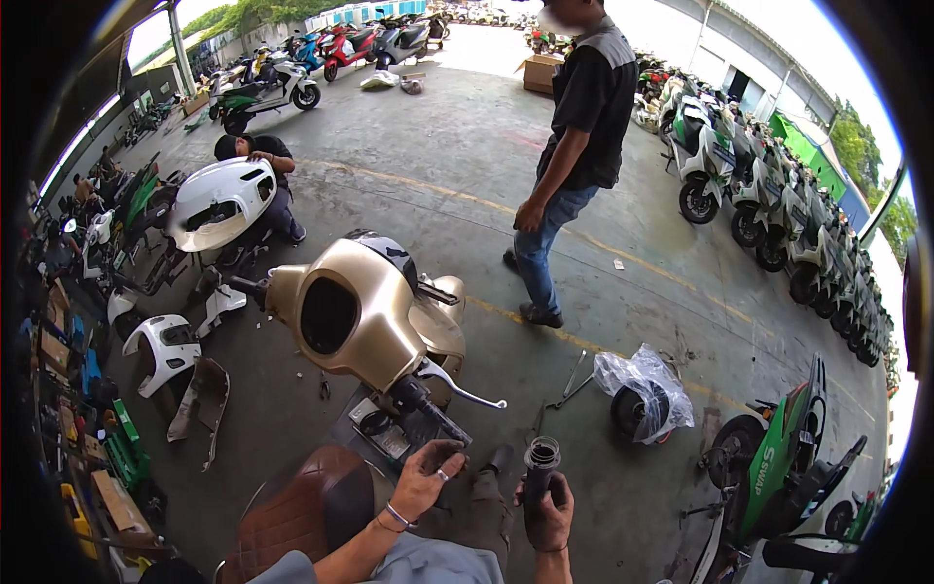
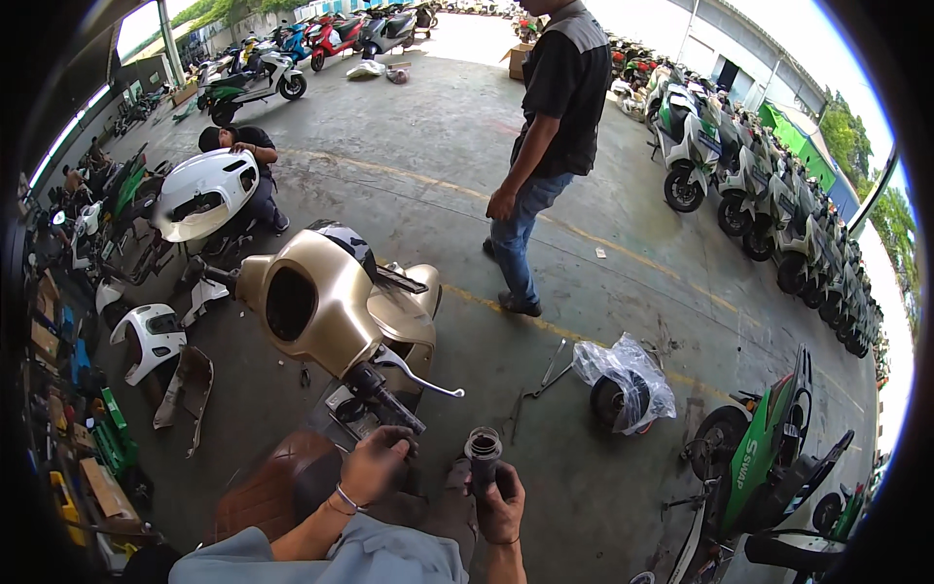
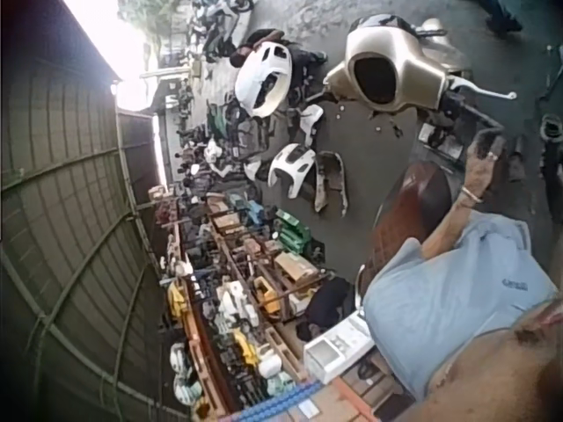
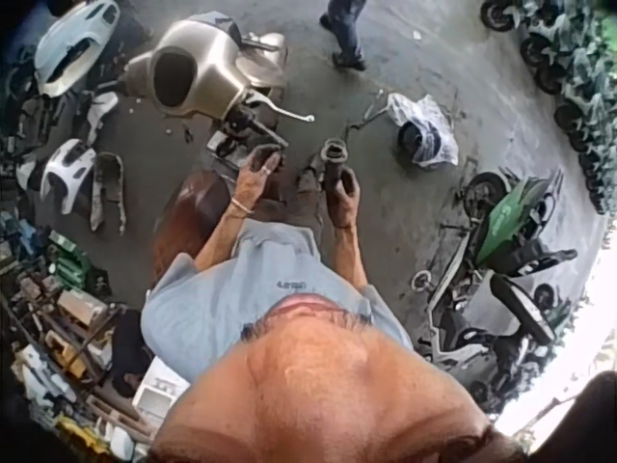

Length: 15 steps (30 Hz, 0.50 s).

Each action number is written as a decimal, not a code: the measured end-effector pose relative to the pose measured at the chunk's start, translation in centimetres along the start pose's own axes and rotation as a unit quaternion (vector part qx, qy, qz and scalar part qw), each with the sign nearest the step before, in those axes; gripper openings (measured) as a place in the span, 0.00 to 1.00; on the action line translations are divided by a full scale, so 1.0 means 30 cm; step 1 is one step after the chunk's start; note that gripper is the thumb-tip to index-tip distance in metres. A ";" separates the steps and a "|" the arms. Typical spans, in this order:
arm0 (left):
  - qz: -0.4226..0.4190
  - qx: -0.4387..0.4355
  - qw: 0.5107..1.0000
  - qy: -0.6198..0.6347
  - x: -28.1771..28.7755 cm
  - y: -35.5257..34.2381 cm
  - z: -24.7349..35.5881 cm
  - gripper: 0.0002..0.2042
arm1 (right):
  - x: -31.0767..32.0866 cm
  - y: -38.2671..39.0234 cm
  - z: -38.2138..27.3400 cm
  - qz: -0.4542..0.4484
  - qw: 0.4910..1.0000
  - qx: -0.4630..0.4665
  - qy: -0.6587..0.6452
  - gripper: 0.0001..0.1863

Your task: The person disassembles the throttle assembly on a scooter's handlebars, removing the grip, spring, and internal housing components by hand, and then reassembles them onto the handlebar.

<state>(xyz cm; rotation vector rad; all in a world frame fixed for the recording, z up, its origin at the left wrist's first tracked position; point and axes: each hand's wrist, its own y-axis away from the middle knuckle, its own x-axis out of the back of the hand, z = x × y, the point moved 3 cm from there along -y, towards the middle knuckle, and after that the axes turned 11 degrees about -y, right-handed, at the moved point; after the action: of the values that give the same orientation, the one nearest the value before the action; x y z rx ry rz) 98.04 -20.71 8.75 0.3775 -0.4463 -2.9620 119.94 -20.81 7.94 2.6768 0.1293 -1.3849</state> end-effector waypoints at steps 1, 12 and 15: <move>0.020 -0.012 0.999 -0.024 0.014 -0.032 -0.001 0.15 | 0.012 -0.013 0.004 0.013 1.000 0.004 0.007 0.25; 0.142 0.018 0.986 -0.084 0.003 -0.074 0.017 0.15 | 0.036 -0.151 -0.045 -0.044 0.994 -0.093 0.035 0.24; 0.153 0.037 0.988 -0.009 -0.001 -0.071 -0.048 0.14 | -0.001 -0.223 -0.077 -0.078 0.987 -0.122 0.064 0.25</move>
<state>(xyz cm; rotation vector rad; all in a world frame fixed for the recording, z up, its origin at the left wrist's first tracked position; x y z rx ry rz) 98.26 -19.09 6.77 0.2638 -0.5618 -2.6585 120.89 -13.84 8.82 2.5920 0.4957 -1.1494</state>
